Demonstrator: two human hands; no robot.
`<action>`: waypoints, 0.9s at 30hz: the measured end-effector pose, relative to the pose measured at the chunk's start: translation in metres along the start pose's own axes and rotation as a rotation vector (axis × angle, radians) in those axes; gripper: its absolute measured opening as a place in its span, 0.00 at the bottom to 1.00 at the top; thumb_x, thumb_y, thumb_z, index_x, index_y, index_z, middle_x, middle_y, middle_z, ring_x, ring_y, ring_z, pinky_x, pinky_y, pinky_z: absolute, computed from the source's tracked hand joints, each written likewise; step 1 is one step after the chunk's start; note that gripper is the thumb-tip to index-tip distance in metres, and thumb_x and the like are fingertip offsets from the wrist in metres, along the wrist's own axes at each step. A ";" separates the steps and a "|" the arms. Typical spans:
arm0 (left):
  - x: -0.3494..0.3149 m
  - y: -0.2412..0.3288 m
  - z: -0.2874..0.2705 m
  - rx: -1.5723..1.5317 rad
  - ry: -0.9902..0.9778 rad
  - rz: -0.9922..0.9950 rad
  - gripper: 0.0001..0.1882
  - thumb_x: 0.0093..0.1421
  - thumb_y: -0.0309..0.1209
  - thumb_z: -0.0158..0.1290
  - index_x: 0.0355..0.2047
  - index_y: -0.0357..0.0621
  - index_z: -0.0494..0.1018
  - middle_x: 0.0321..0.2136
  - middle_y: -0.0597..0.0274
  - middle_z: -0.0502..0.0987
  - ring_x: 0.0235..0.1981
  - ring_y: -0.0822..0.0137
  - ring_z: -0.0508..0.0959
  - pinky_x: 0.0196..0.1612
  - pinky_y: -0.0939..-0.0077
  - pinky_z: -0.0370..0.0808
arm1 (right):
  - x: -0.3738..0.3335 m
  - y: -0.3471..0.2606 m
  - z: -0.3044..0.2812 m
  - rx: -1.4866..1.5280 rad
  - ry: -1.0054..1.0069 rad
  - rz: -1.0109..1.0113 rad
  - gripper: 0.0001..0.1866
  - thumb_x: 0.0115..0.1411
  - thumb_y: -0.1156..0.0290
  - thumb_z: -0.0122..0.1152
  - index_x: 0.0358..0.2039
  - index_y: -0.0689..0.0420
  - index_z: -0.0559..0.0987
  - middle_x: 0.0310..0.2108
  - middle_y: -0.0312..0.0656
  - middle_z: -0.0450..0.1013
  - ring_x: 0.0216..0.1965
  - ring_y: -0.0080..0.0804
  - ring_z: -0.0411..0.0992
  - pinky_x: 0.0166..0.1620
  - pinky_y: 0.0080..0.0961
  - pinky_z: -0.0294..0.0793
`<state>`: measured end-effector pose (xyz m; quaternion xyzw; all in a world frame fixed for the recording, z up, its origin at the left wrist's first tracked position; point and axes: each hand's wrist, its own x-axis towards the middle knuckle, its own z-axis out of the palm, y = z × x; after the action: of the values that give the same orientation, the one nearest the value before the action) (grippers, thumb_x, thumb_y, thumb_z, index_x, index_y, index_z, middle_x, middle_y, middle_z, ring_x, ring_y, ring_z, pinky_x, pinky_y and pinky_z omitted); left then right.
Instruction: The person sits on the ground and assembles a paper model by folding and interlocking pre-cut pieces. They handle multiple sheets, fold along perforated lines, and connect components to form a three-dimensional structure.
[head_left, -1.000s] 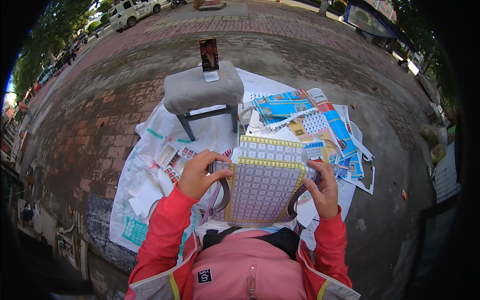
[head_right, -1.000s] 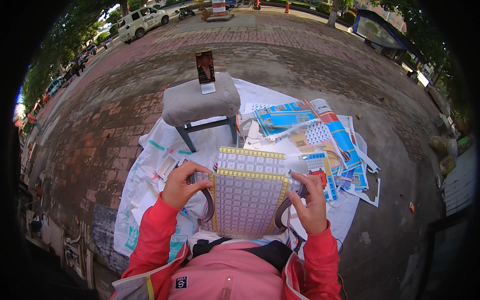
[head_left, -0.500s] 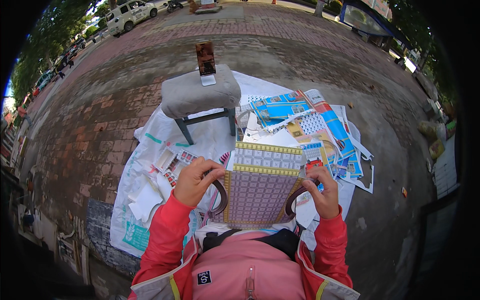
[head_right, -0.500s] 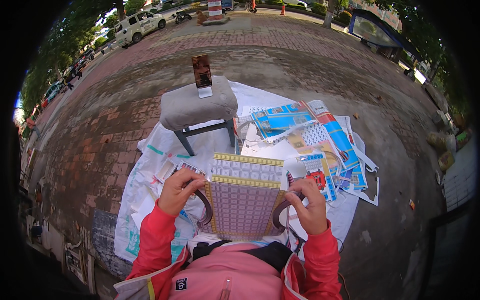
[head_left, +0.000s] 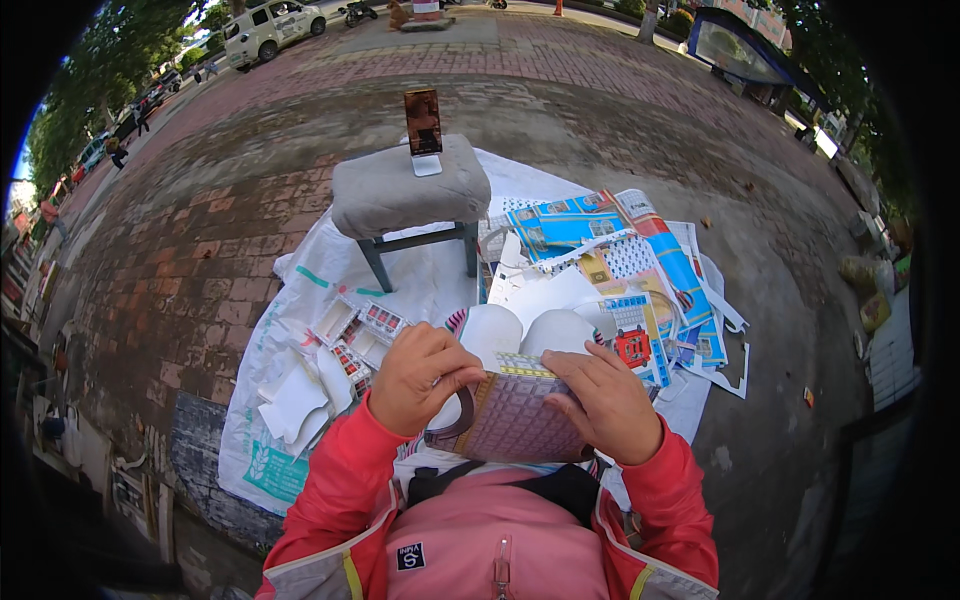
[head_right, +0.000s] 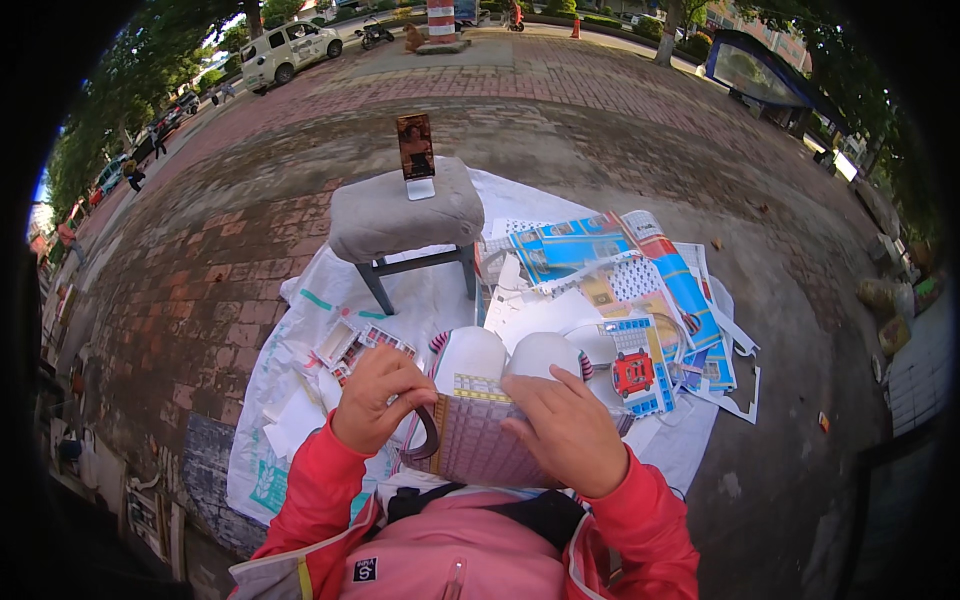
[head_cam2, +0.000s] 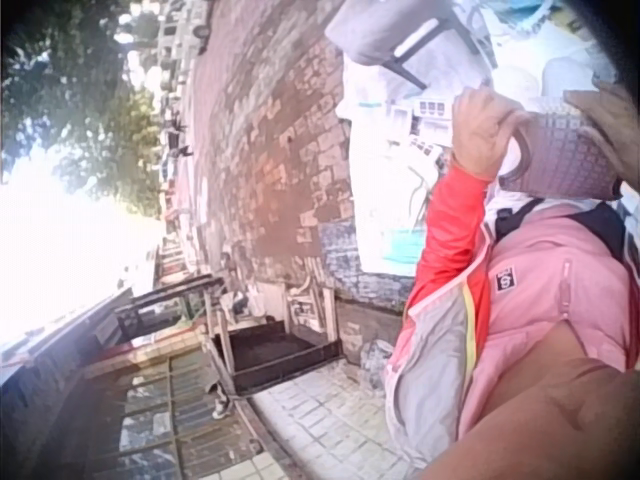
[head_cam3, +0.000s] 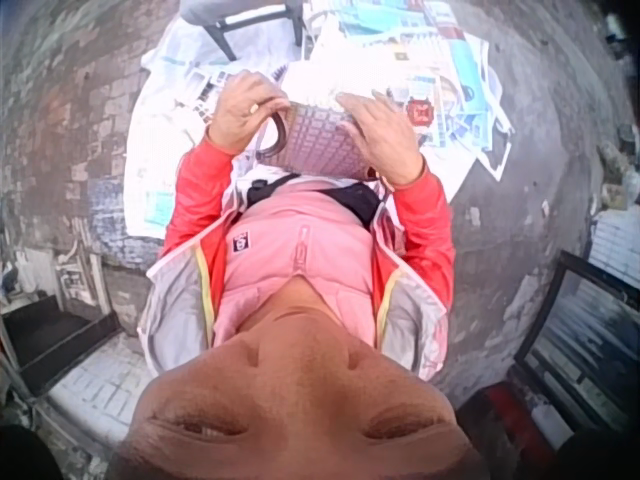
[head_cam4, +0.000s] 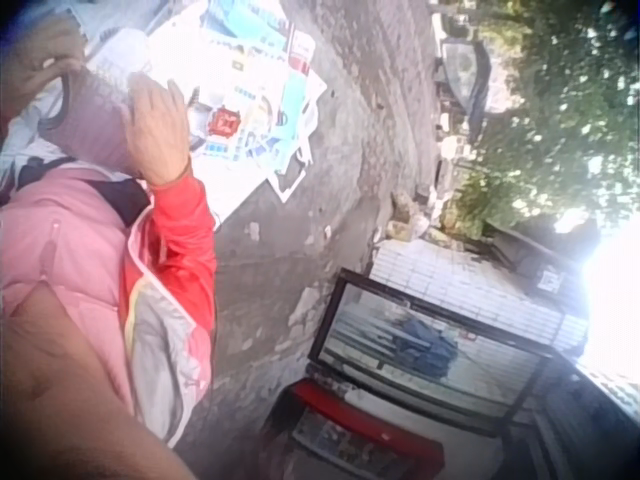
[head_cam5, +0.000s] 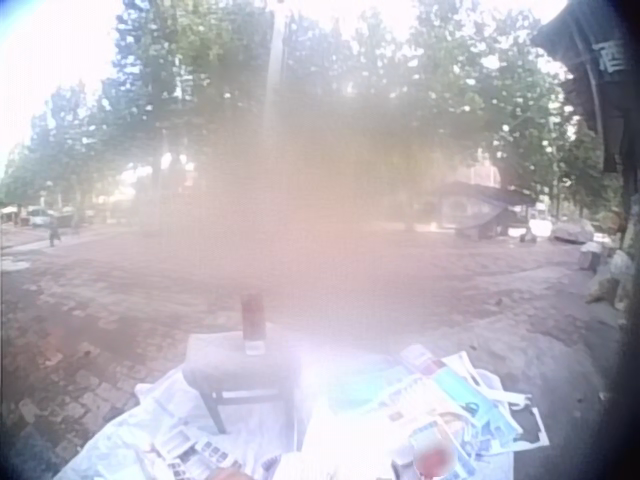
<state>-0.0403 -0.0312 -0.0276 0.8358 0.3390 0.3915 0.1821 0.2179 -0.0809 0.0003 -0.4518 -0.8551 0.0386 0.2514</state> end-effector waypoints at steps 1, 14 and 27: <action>0.000 0.001 -0.001 -0.004 0.002 0.011 0.04 0.55 0.33 0.60 0.29 0.50 0.79 0.26 0.65 0.72 0.31 0.60 0.69 0.36 0.66 0.63 | 0.000 0.001 0.000 0.025 -0.029 0.011 0.16 0.57 0.66 0.63 0.45 0.55 0.76 0.38 0.44 0.77 0.40 0.41 0.75 0.48 0.37 0.72; 0.017 0.037 0.011 0.255 -0.149 0.268 0.05 0.52 0.36 0.61 0.30 0.54 0.79 0.23 0.72 0.74 0.33 0.68 0.75 0.56 0.60 0.68 | 0.003 -0.008 -0.006 0.036 -0.137 -0.006 0.05 0.55 0.67 0.64 0.28 0.54 0.79 0.17 0.44 0.72 0.19 0.44 0.73 0.22 0.36 0.68; 0.022 0.024 0.007 0.433 -0.041 0.270 0.31 0.50 0.41 0.64 0.55 0.53 0.72 0.55 0.55 0.71 0.56 0.56 0.70 0.63 0.57 0.61 | -0.010 0.024 -0.032 -0.073 -0.168 -0.029 0.11 0.56 0.66 0.64 0.22 0.56 0.73 0.13 0.43 0.67 0.18 0.44 0.70 0.21 0.39 0.64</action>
<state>-0.0144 -0.0328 -0.0060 0.9008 0.2966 0.3135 -0.0479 0.2556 -0.0799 0.0168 -0.4433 -0.8805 0.0416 0.1626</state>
